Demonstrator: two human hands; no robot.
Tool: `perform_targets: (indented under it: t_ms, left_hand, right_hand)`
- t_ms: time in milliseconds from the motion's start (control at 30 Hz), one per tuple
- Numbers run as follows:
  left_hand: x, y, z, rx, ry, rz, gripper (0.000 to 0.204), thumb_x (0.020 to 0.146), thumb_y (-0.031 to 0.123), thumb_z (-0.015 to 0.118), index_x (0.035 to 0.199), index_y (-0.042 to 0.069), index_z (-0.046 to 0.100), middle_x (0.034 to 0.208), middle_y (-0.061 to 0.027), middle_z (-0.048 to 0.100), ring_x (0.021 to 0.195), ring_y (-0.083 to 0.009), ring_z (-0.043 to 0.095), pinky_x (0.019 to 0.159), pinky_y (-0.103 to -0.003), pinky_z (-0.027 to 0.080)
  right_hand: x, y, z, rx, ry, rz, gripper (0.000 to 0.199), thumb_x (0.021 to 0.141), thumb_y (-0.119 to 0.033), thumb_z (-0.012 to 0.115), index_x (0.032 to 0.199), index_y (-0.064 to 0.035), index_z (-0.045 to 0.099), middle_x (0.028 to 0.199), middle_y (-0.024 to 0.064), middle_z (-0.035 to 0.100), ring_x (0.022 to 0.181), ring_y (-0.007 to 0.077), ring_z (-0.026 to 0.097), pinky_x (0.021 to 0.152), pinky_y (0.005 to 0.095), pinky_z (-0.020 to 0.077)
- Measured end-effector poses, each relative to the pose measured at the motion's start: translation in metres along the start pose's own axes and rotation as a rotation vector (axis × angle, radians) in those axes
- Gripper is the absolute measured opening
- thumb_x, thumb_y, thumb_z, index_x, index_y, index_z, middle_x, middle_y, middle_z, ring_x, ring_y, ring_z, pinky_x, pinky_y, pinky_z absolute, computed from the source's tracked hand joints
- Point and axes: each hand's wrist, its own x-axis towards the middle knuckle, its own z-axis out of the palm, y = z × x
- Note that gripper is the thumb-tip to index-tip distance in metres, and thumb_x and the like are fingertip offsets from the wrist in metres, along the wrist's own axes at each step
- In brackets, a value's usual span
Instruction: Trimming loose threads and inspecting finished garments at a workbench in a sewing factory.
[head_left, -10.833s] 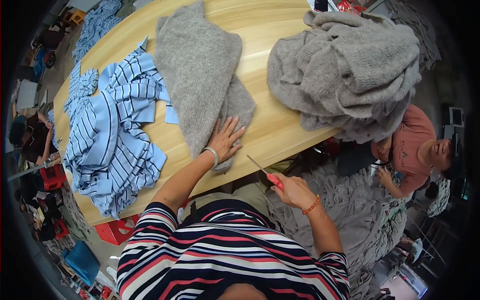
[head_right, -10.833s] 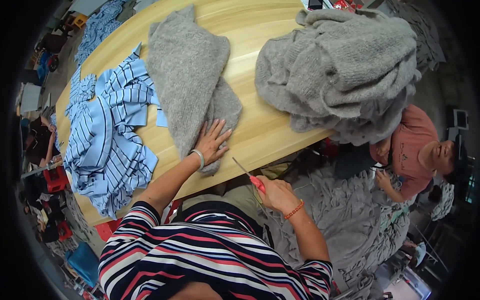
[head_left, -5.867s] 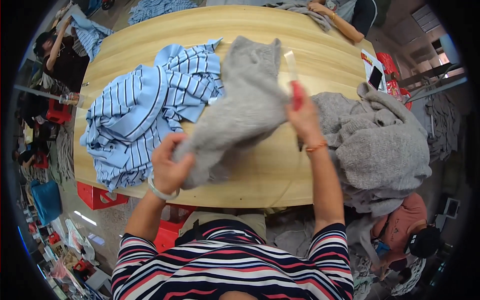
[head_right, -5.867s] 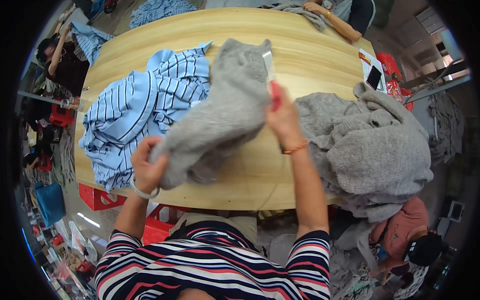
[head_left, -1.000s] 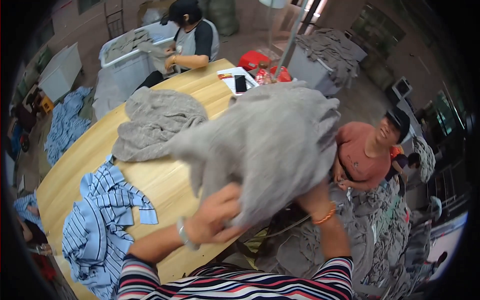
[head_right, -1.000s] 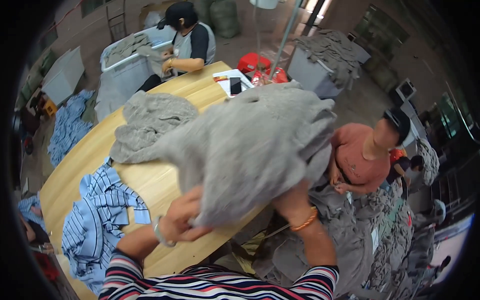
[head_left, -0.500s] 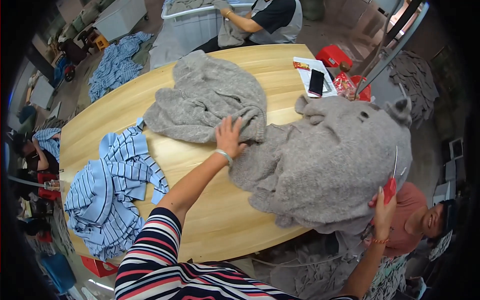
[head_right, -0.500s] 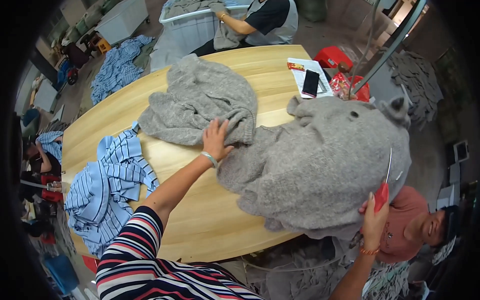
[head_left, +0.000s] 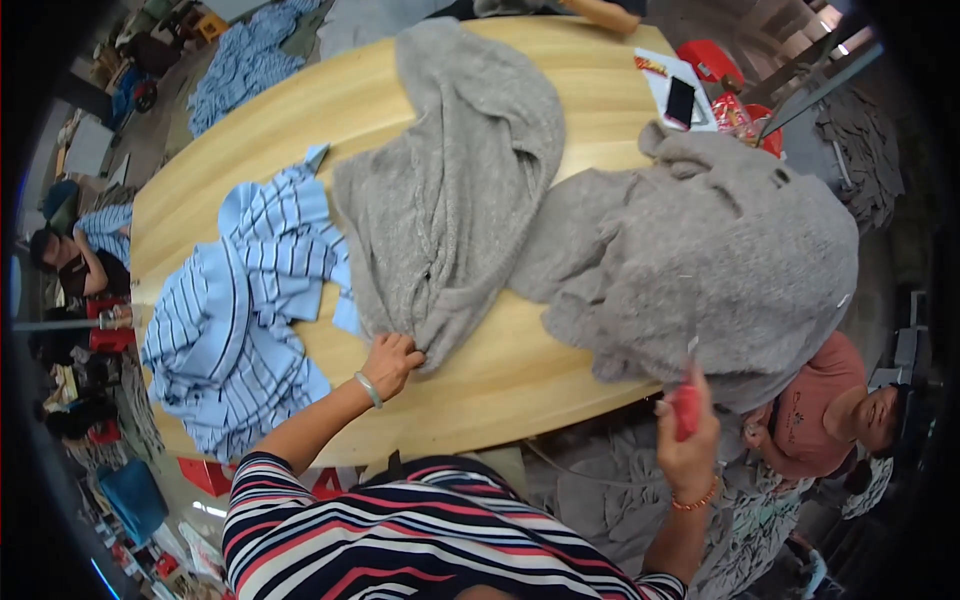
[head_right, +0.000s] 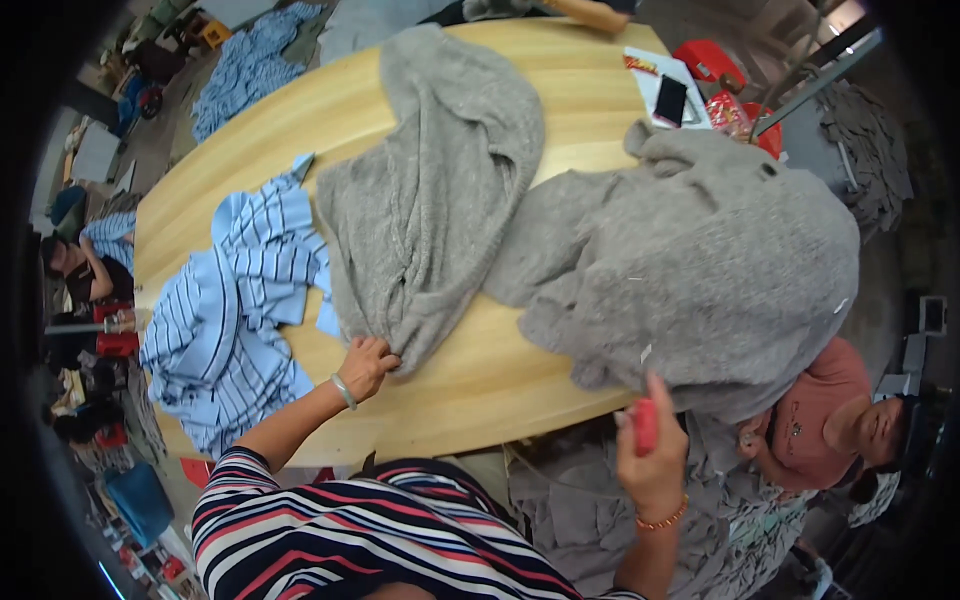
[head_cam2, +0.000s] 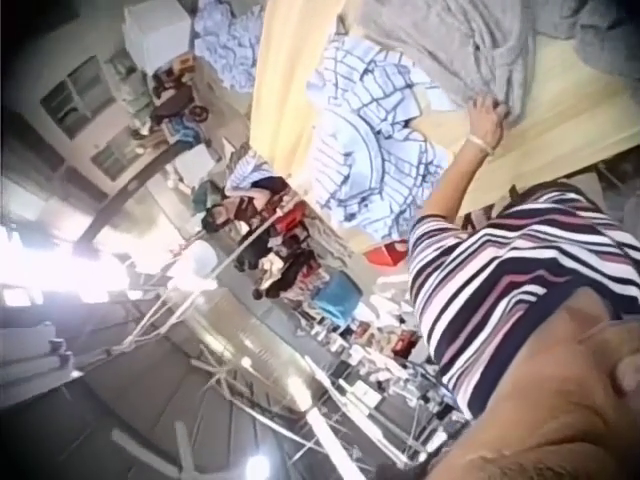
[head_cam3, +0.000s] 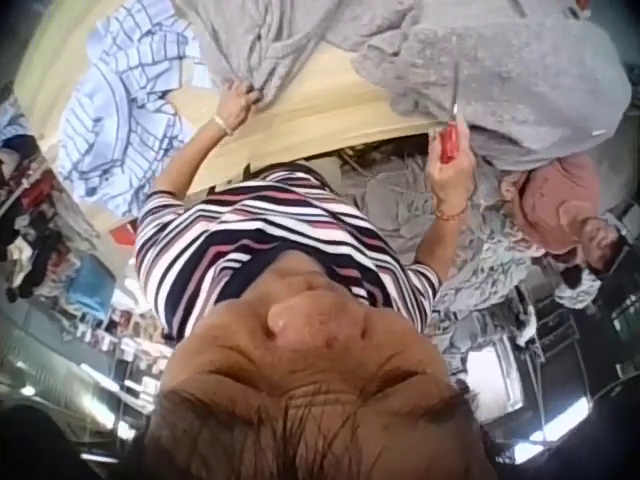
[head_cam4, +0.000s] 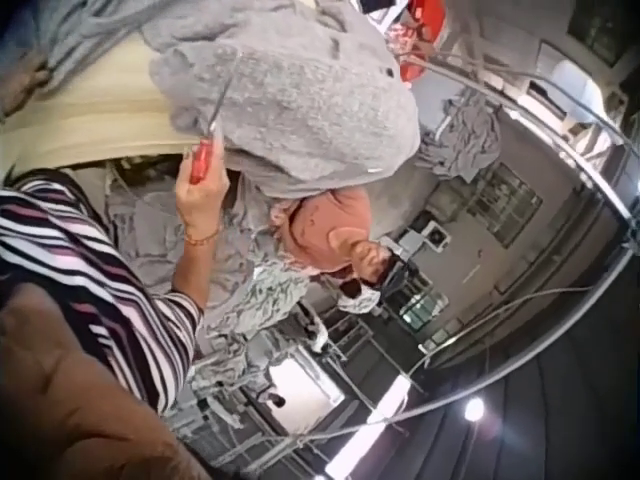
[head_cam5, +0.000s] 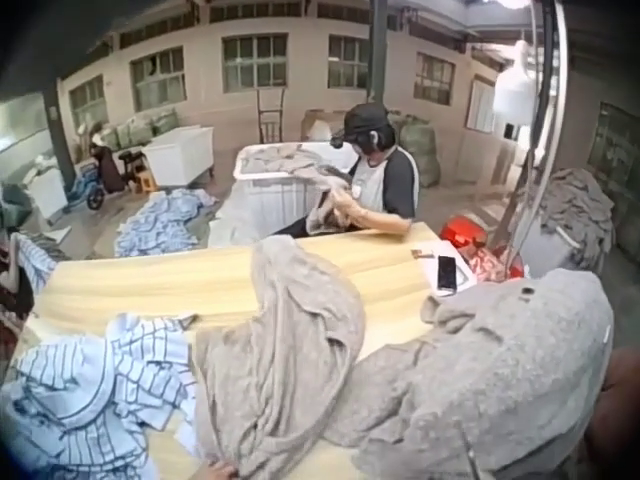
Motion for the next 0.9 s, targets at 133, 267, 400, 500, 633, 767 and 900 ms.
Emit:
perform_targets:
  t_ms: [133, 267, 400, 500, 633, 767, 900]
  left_hand:
    - [-0.065, 0.021, -0.001, -0.207, 0.171, -0.02, 0.029, 0.072, 0.006, 0.066, 0.1, 0.012, 0.063, 0.117, -0.0151, 0.055, 0.111, -0.0337, 0.052, 0.088, -0.046, 0.041]
    - [-0.088, 0.031, 0.009, -0.681, 0.0, -0.275, 0.032, 0.077, 0.006, 0.065, 0.108, 0.011, 0.06, 0.121, -0.0161, 0.054, 0.112, -0.0351, 0.052, 0.088, -0.043, 0.044]
    - [-0.058, 0.029, 0.01, -0.418, 0.454, -0.146, 0.041, 0.079, 0.009, 0.066, 0.118, 0.01, 0.056, 0.128, -0.0141, 0.052, 0.117, -0.0348, 0.05, 0.096, -0.041, 0.041]
    - [-0.035, 0.016, 0.038, -0.239, 0.391, -0.155, 0.048, 0.078, 0.02, 0.068, 0.124, 0.014, 0.055, 0.141, -0.0151, 0.042, 0.131, -0.0386, 0.037, 0.105, -0.053, 0.03]
    - [-0.019, 0.016, 0.065, -0.021, 0.28, -0.046, 0.054, 0.078, 0.038, 0.067, 0.128, 0.024, 0.054, 0.154, -0.0133, 0.022, 0.139, -0.0468, 0.014, 0.099, -0.076, 0.008]
    - [-0.017, 0.021, 0.068, 0.006, 0.334, -0.012, 0.056, 0.077, 0.042, 0.068, 0.128, 0.024, 0.054, 0.153, -0.014, 0.024, 0.138, -0.0472, 0.016, 0.099, -0.076, 0.008]
    - [-0.01, 0.035, 0.051, -0.011, 0.331, -0.111, 0.057, 0.077, 0.04, 0.069, 0.128, 0.018, 0.053, 0.145, -0.0161, 0.036, 0.136, -0.0438, 0.024, 0.101, -0.074, 0.011]
  right_hand:
    - [-0.018, -0.008, 0.073, -0.179, -0.289, -0.153, 0.056, 0.078, -0.005, 0.064, 0.132, -0.0084, 0.048, 0.103, 0.0192, 0.064, 0.088, 0.0373, 0.062, 0.075, 0.0406, 0.0499]
    - [-0.037, -0.023, 0.121, -0.228, -0.493, -0.166, 0.053, 0.082, -0.008, 0.063, 0.132, -0.0086, 0.046, 0.104, 0.022, 0.063, 0.092, 0.0395, 0.062, 0.078, 0.0418, 0.0498]
    - [-0.047, -0.038, 0.147, -0.298, -0.588, -0.17, 0.053, 0.083, -0.016, 0.064, 0.132, -0.0118, 0.046, 0.097, 0.0212, 0.065, 0.088, 0.0392, 0.062, 0.076, 0.0447, 0.0498]
    - [-0.051, -0.052, 0.162, -0.384, -0.723, -0.147, 0.05, 0.084, -0.02, 0.063, 0.131, -0.0126, 0.047, 0.09, 0.0208, 0.066, 0.082, 0.0397, 0.063, 0.073, 0.0458, 0.0498]
    - [-0.055, -0.059, 0.174, -0.495, -0.805, -0.18, 0.048, 0.085, -0.023, 0.061, 0.13, -0.0127, 0.048, 0.081, 0.0227, 0.065, 0.077, 0.0398, 0.063, 0.071, 0.048, 0.0492]
    - [-0.052, -0.056, 0.167, -0.484, -0.726, -0.107, 0.049, 0.085, -0.023, 0.061, 0.13, -0.0124, 0.048, 0.079, 0.023, 0.065, 0.077, 0.0401, 0.064, 0.071, 0.0478, 0.0493]
    - [-0.059, -0.042, 0.16, -0.461, -0.747, -0.165, 0.049, 0.084, -0.018, 0.062, 0.13, -0.01, 0.047, 0.085, 0.0228, 0.065, 0.078, 0.04, 0.064, 0.071, 0.0469, 0.05]
